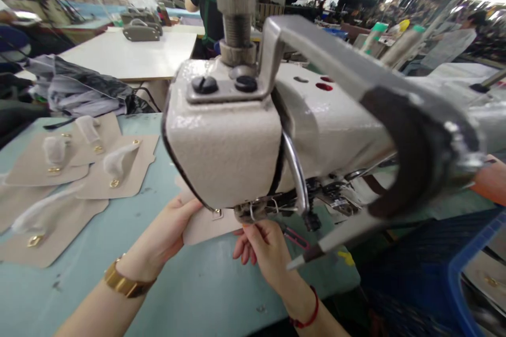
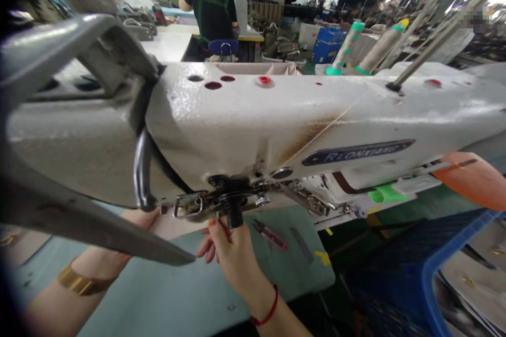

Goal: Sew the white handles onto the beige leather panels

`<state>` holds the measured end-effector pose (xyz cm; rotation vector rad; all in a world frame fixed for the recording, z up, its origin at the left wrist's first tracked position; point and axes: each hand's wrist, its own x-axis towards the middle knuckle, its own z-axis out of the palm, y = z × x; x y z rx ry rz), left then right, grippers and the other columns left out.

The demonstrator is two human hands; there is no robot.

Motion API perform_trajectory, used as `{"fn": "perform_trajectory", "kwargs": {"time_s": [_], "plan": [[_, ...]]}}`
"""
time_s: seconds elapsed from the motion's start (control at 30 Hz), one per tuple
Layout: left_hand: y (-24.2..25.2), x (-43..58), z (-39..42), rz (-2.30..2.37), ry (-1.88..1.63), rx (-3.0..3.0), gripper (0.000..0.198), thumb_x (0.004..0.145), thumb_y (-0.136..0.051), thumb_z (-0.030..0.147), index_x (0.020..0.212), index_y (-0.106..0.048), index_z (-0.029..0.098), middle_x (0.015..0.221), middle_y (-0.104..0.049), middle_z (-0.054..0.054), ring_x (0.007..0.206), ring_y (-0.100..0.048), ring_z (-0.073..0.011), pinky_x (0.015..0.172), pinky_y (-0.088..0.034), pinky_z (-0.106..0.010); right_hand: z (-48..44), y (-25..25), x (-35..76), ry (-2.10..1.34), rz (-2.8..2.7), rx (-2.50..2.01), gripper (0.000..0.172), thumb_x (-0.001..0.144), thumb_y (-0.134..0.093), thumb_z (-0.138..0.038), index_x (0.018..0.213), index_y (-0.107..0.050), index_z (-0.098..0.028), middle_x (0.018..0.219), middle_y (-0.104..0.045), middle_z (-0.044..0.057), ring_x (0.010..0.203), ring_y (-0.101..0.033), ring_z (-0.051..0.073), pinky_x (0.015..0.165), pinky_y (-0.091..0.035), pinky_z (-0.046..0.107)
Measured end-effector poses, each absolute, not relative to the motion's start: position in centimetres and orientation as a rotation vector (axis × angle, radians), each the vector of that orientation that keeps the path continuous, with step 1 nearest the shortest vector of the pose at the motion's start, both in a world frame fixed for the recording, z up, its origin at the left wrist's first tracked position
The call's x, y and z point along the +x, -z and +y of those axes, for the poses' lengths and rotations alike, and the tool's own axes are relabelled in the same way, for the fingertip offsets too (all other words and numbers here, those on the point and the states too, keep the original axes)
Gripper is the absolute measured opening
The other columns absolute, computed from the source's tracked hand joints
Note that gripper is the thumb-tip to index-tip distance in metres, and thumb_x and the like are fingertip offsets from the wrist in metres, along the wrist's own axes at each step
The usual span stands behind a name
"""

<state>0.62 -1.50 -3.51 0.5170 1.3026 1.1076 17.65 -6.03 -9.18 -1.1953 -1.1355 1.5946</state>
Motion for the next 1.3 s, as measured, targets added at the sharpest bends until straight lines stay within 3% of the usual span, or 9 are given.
{"fn": "perform_trajectory", "kwargs": {"time_s": [0.3,0.43,0.5,0.63,0.7,0.83,1.03,1.3], "plan": [[5.2,-0.2,-1.3,1.211,-1.025,0.532,0.042,0.060,-0.079,0.014,0.101,-0.067,0.013,0.084,-0.077,-0.009,0.066,-0.071,-0.0238,0.057,-0.058,-0.030,-6.0,9.4,17.3,-1.588,-1.063,-1.162,0.052,0.090,-0.047,-0.058,0.076,-0.062,-0.011,0.053,-0.064,0.004,0.037,-0.049,0.007,0.037,-0.030,0.015],[6.3,-1.4,-1.9,1.149,-0.942,0.625,0.027,0.071,-0.078,0.022,0.096,-0.070,0.013,0.083,-0.075,-0.008,0.073,-0.069,-0.0210,0.070,-0.058,-0.030,-6.0,8.9,17.3,-1.576,-1.033,-1.193,0.050,0.089,-0.048,-0.057,0.075,-0.061,-0.011,0.051,-0.063,0.003,0.037,-0.048,0.006,0.037,-0.030,0.014],[6.4,-1.9,-2.3,1.123,-0.812,0.702,0.024,0.073,-0.078,0.028,0.093,-0.072,0.014,0.084,-0.075,-0.008,0.073,-0.067,-0.0181,0.066,-0.056,-0.026,-6.1,8.8,17.1,-1.561,-1.026,-1.192,0.049,0.089,-0.048,-0.057,0.075,-0.060,-0.012,0.051,-0.062,0.003,0.037,-0.047,0.006,0.037,-0.029,0.014],[6.4,-2.6,-3.2,1.134,-0.574,0.869,0.030,0.074,-0.077,0.040,0.072,-0.070,0.011,0.068,-0.069,-0.005,0.049,-0.050,-0.0067,0.042,-0.037,-0.015,-6.4,9.1,16.6,-1.563,-1.036,-1.187,0.045,0.089,-0.049,-0.054,0.073,-0.058,-0.013,0.056,-0.065,0.004,0.039,-0.051,0.006,0.038,-0.032,0.014],[6.7,-2.7,-3.3,1.150,-0.561,0.905,0.036,0.074,-0.076,0.045,0.067,-0.066,0.011,0.059,-0.063,-0.002,0.043,-0.040,-0.0040,0.040,-0.028,-0.016,-6.5,9.3,16.4,-1.572,-1.031,-1.183,0.044,0.089,-0.049,-0.053,0.075,-0.059,-0.012,0.057,-0.066,0.005,0.039,-0.051,0.007,0.038,-0.033,0.014],[7.1,-2.7,-3.3,1.193,-0.564,0.920,0.038,0.073,-0.074,0.048,0.068,-0.063,0.012,0.057,-0.058,0.000,0.044,-0.037,-0.0047,0.042,-0.021,-0.019,-6.8,9.3,16.2,-1.570,-0.996,-1.176,0.045,0.090,-0.048,-0.053,0.080,-0.062,-0.011,0.056,-0.066,0.005,0.038,-0.051,0.007,0.038,-0.033,0.014],[7.0,-2.6,-3.1,1.209,-0.540,0.968,0.044,0.073,-0.071,0.053,0.060,-0.055,0.014,0.051,-0.050,0.002,0.042,-0.032,-0.0049,0.043,-0.015,-0.022,-6.7,9.1,15.9,-1.534,-0.985,-1.193,0.050,0.091,-0.046,-0.054,0.066,-0.057,-0.012,0.058,-0.067,0.008,0.039,-0.051,0.006,0.040,-0.034,0.015],[7.3,-2.6,-2.6,1.237,-0.534,1.011,0.046,0.072,-0.070,0.054,0.057,-0.050,0.016,0.049,-0.045,0.004,0.043,-0.030,-0.0054,0.044,-0.014,-0.022,-6.3,9.2,15.0,-1.522,-0.942,-1.212,0.056,0.090,-0.044,-0.057,0.058,-0.055,-0.013,0.058,-0.068,0.010,0.037,-0.052,0.007,0.037,-0.033,0.015]]}}
